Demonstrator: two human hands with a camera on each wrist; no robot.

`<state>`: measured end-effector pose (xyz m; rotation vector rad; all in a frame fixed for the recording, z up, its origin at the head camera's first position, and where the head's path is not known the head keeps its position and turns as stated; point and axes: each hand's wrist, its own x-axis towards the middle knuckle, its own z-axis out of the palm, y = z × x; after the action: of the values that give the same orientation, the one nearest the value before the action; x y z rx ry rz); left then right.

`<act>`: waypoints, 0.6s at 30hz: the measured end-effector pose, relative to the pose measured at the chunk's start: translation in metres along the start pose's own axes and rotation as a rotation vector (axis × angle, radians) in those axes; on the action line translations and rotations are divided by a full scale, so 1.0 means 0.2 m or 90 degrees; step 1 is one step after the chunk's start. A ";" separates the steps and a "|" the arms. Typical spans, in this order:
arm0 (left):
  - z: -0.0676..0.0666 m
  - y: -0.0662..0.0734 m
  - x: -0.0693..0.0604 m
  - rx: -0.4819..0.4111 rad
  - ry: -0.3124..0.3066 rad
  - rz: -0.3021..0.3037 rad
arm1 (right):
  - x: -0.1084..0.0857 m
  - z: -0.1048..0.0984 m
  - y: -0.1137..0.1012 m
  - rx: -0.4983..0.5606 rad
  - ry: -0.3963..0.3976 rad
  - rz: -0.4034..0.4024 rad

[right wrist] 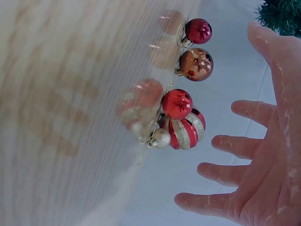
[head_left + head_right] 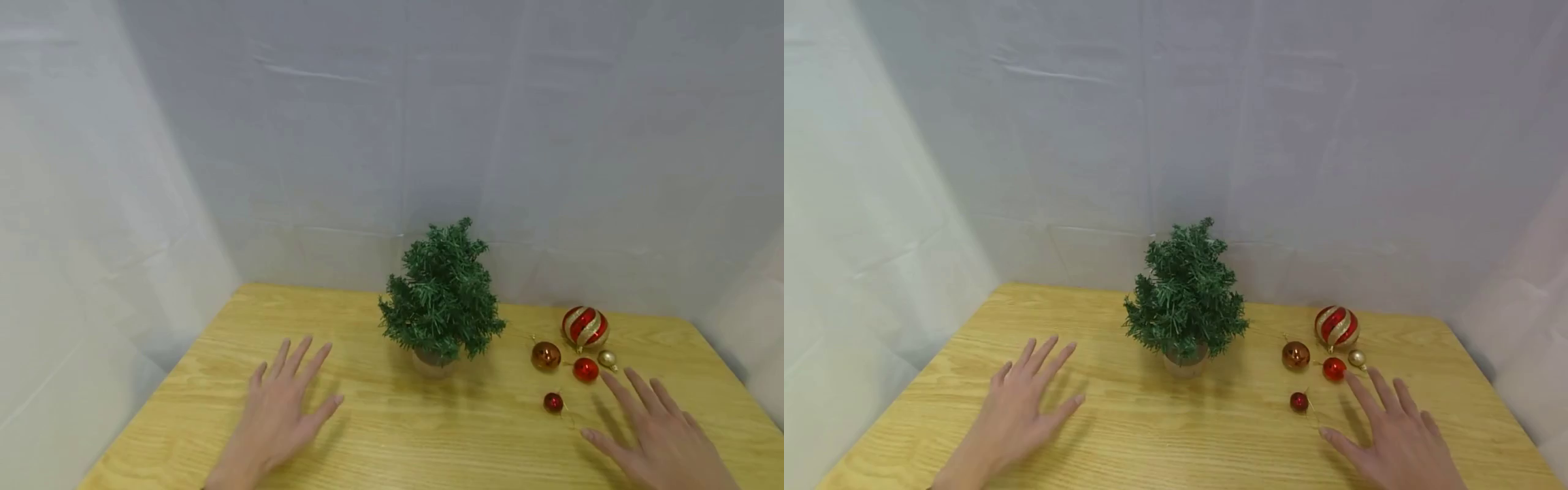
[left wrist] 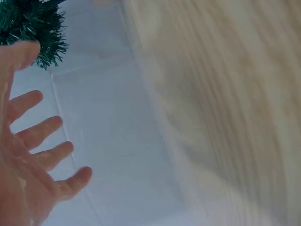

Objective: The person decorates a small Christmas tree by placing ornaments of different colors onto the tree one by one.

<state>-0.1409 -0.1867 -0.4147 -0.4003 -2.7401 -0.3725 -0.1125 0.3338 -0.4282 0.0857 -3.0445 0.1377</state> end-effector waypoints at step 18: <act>-0.05 0.19 0.19 -0.245 0.249 0.180 | 0.05 -0.02 -0.05 0.080 0.115 -0.092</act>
<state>-0.1593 -0.1469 -0.3837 -0.7180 -2.1916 -0.8084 -0.1225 0.3246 -0.4222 0.2853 -2.8349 0.3072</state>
